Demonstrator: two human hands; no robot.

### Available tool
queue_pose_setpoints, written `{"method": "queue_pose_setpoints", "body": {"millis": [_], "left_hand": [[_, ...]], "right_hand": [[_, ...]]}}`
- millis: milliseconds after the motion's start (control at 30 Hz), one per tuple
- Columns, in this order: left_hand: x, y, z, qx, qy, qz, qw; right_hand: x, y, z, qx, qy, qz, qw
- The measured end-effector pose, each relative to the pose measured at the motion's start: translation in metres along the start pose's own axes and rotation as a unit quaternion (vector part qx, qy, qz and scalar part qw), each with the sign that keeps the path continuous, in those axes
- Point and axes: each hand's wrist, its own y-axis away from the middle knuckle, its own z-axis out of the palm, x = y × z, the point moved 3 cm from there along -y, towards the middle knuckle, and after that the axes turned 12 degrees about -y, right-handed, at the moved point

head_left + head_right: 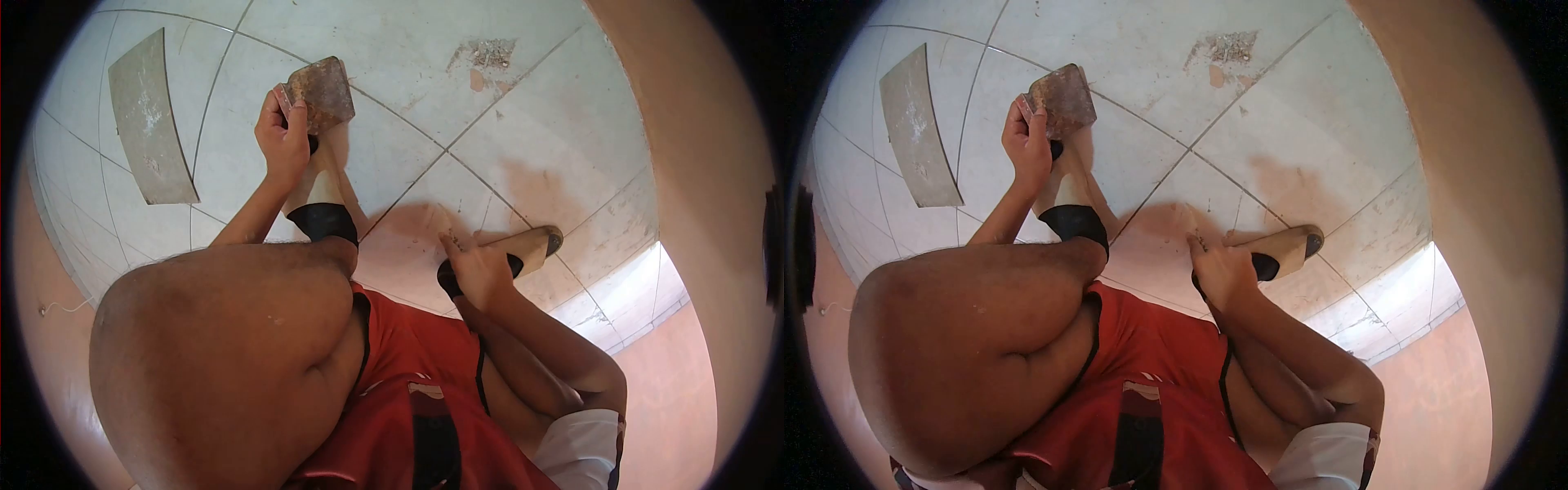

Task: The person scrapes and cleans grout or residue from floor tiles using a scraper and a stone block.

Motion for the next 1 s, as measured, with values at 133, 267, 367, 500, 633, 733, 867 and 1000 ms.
{"method": "queue_pose_setpoints", "body": {"millis": [133, 267, 367, 500, 633, 733, 867, 1000], "left_hand": [[0.003, 0.000, -0.002, -0.006, -0.001, 0.019, 1.000], [0.002, -0.002, 0.002, 0.002, 0.032, 0.015, 0.999], [0.000, 0.000, -0.003, -0.028, -0.015, 0.011, 0.999], [-0.001, 0.000, -0.004, -0.016, -0.025, 0.000, 1.000], [-0.002, -0.002, -0.001, -0.025, -0.008, 0.008, 1.000], [0.002, 0.001, 0.000, -0.013, -0.016, 0.010, 1.000], [0.001, -0.001, -0.003, -0.007, -0.014, 0.009, 1.000], [0.006, -0.003, 0.003, 0.001, 0.041, 0.010, 0.999]], "right_hand": [[-0.002, 0.017, -0.017, 0.022, -0.014, -0.008, 1.000], [-0.001, -0.014, -0.001, 0.040, -0.054, -0.009, 0.998], [-0.008, 0.004, -0.005, -0.012, -0.044, 0.004, 0.999], [-0.008, 0.002, -0.008, 0.009, -0.018, -0.005, 1.000], [-0.005, -0.017, 0.008, 0.041, 0.002, -0.018, 0.999], [-0.007, -0.003, -0.003, -0.027, -0.071, 0.017, 0.997], [-0.005, 0.004, -0.004, 0.046, -0.033, -0.016, 0.998], [-0.023, -0.032, 0.005, 0.063, -0.074, -0.019, 0.995]]}}
